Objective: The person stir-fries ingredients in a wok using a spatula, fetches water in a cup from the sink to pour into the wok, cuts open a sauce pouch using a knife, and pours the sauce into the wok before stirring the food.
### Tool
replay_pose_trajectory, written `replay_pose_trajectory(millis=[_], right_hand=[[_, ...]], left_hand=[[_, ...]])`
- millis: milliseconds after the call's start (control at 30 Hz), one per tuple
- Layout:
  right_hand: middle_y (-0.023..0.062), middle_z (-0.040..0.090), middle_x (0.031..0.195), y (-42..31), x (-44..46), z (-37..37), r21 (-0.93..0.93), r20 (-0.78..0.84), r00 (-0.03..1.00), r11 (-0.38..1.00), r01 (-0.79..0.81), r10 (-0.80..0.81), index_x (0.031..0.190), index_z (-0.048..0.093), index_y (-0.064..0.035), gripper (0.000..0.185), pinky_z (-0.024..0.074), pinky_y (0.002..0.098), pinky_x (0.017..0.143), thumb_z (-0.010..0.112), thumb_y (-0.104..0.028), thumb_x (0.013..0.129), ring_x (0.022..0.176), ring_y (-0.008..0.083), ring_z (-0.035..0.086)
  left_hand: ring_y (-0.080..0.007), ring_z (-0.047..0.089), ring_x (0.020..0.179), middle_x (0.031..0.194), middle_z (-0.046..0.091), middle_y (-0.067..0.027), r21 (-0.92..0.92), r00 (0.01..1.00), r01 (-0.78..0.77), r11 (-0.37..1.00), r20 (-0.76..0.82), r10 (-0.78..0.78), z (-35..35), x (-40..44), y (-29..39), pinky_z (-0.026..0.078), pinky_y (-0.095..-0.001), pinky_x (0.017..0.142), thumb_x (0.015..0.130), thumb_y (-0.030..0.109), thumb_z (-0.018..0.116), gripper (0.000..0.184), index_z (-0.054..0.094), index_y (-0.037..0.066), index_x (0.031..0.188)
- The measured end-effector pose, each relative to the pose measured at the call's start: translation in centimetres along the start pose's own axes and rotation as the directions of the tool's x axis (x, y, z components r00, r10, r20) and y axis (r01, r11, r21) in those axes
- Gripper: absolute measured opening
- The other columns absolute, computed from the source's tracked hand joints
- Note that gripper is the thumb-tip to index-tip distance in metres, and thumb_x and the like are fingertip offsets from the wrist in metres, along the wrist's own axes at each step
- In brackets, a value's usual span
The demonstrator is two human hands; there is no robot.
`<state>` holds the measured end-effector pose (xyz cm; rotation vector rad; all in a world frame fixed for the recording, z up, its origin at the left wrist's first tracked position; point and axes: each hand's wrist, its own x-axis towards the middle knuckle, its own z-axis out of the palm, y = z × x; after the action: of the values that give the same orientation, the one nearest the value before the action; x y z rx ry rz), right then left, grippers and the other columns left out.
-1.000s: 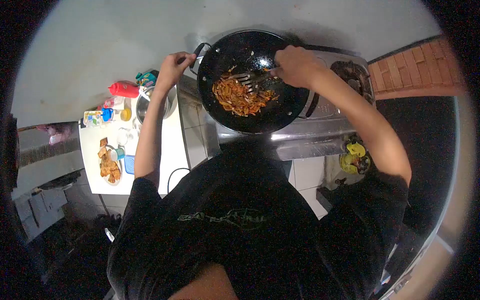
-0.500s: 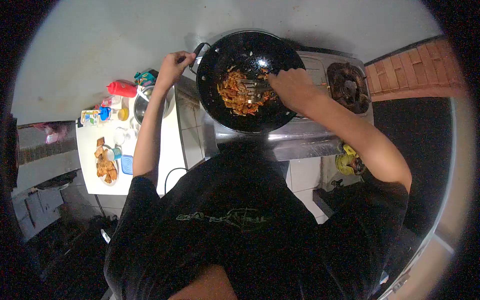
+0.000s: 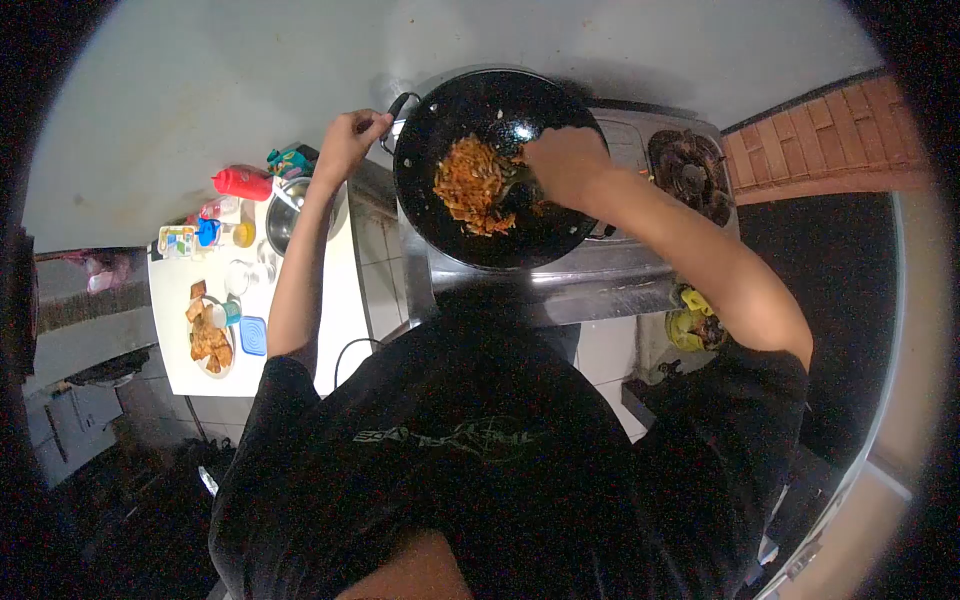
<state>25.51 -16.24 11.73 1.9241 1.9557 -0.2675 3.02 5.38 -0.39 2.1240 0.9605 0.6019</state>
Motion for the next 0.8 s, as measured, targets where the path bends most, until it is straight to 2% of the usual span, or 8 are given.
replay_pose_trajectory(millis=[133, 233, 267, 467, 600, 667, 733, 800], right_hand=[[0.0149, 0.070, 0.092, 2.6, -1.1, -2.5, -0.150, 0.015, 0.994, 0.983, -0.107, 0.111, 0.091, 0.070, -0.0038, 0.015, 0.0561, 0.0407, 0.070, 0.063, -0.007, 0.078, 0.086, 0.0313, 0.069], [0.0116, 0.070, 0.088, 4.7, 1.4, -1.0, -0.241, -0.281, 0.952, 0.952, -0.190, 0.118, 0.086, 0.070, -0.0076, 0.011, 0.0561, 0.0380, 0.068, 0.062, -0.006, 0.079, 0.085, 0.0272, 0.070], [0.0116, 0.070, 0.088, 4.8, 2.5, 0.1, -0.244, -0.284, 0.952, 0.952, -0.184, 0.111, 0.086, 0.070, -0.0076, 0.011, 0.0561, 0.0380, 0.068, 0.062, -0.006, 0.079, 0.085, 0.0272, 0.070], [0.0091, 0.067, 0.086, 4.2, 3.9, -0.1, -0.329, -0.277, 0.929, 0.932, 0.150, -0.247, 0.096, 0.063, -0.0084, 0.014, 0.0530, 0.0400, 0.067, 0.057, -0.010, 0.084, 0.081, 0.0258, 0.069], [0.0106, 0.066, 0.080, 6.9, 5.5, -0.9, -0.323, -0.476, 0.811, 0.926, 0.197, -0.339, 0.094, 0.062, -0.0070, 0.013, 0.0536, 0.0397, 0.064, 0.056, -0.011, 0.083, 0.078, 0.0280, 0.068], [0.0098, 0.064, 0.087, 6.7, 7.3, 1.1, -0.358, -0.422, 0.854, 0.921, 0.151, -0.305, 0.103, 0.059, -0.0098, 0.023, 0.0523, 0.0414, 0.064, 0.061, -0.011, 0.080, 0.080, 0.0289, 0.066], [0.0093, 0.064, 0.087, 6.4, 7.5, 2.2, -0.326, -0.229, 0.886, 0.889, 0.321, -0.404, 0.101, 0.060, -0.0099, 0.021, 0.0523, 0.0409, 0.064, 0.060, -0.013, 0.080, 0.079, 0.0283, 0.066], [0.0086, 0.063, 0.085, 6.2, 5.8, 1.6, -0.303, -0.249, 0.862, 0.881, 0.364, -0.442, 0.102, 0.059, -0.0105, 0.020, 0.0520, 0.0404, 0.063, 0.058, -0.010, 0.081, 0.076, 0.0284, 0.066]], left_hand=[[-0.0176, 0.050, 0.052, 0.059, 0.058, -0.0100, -0.008, 1.000, 0.023, 1.000, 0.012, -0.022, -0.1, -0.1, 0.1, 0.043, -0.0330, 0.056, 0.087, 0.032, 0.066, 0.033, 0.067, -0.001, 0.080], [-0.0177, 0.049, 0.053, 0.060, 0.059, -0.0109, -0.044, 1.000, 0.029, 0.999, -0.006, -0.030, 0.2, -0.3, 0.0, 0.043, -0.0327, 0.057, 0.087, 0.032, 0.066, 0.034, 0.067, -0.001, 0.081], [-0.0177, 0.049, 0.053, 0.060, 0.059, -0.0109, -0.043, 0.999, 0.033, 0.999, -0.012, -0.033, 0.1, -0.3, 0.2, 0.043, -0.0327, 0.057, 0.087, 0.032, 0.066, 0.034, 0.067, -0.001, 0.081], [-0.0179, 0.050, 0.056, 0.064, 0.061, -0.0122, -0.056, 1.000, 0.020, 0.998, -0.020, -0.021, 0.0, -0.9, 0.4, 0.043, -0.0323, 0.059, 0.088, 0.031, 0.065, 0.033, 0.067, -0.001, 0.083], [-0.0156, 0.054, 0.062, 0.068, 0.062, -0.0112, 0.021, 0.995, 0.098, 0.995, 0.028, -0.099, -0.8, -1.3, 1.9, 0.045, -0.0316, 0.064, 0.089, 0.032, 0.064, 0.034, 0.067, -0.002, 0.087], [-0.0128, 0.056, 0.067, 0.070, 0.063, -0.0102, 0.047, 0.992, 0.110, 0.993, 0.061, -0.113, -0.9, -1.2, 2.1, 0.046, -0.0308, 0.068, 0.090, 0.034, 0.063, 0.036, 0.067, -0.002, 0.090], [-0.0144, 0.056, 0.067, 0.071, 0.064, -0.0114, 0.077, 0.998, 0.058, 0.995, 0.025, -0.060, -0.8, -1.2, 2.0, 0.046, -0.0318, 0.067, 0.090, 0.034, 0.062, 0.037, 0.067, -0.003, 0.092], [-0.0147, 0.056, 0.067, 0.072, 0.065, -0.0121, 0.069, 0.998, 0.051, 0.996, 0.034, -0.054, -0.8, -1.1, 1.7, 0.046, -0.0318, 0.068, 0.090, 0.034, 0.062, 0.037, 0.067, -0.003, 0.092]])
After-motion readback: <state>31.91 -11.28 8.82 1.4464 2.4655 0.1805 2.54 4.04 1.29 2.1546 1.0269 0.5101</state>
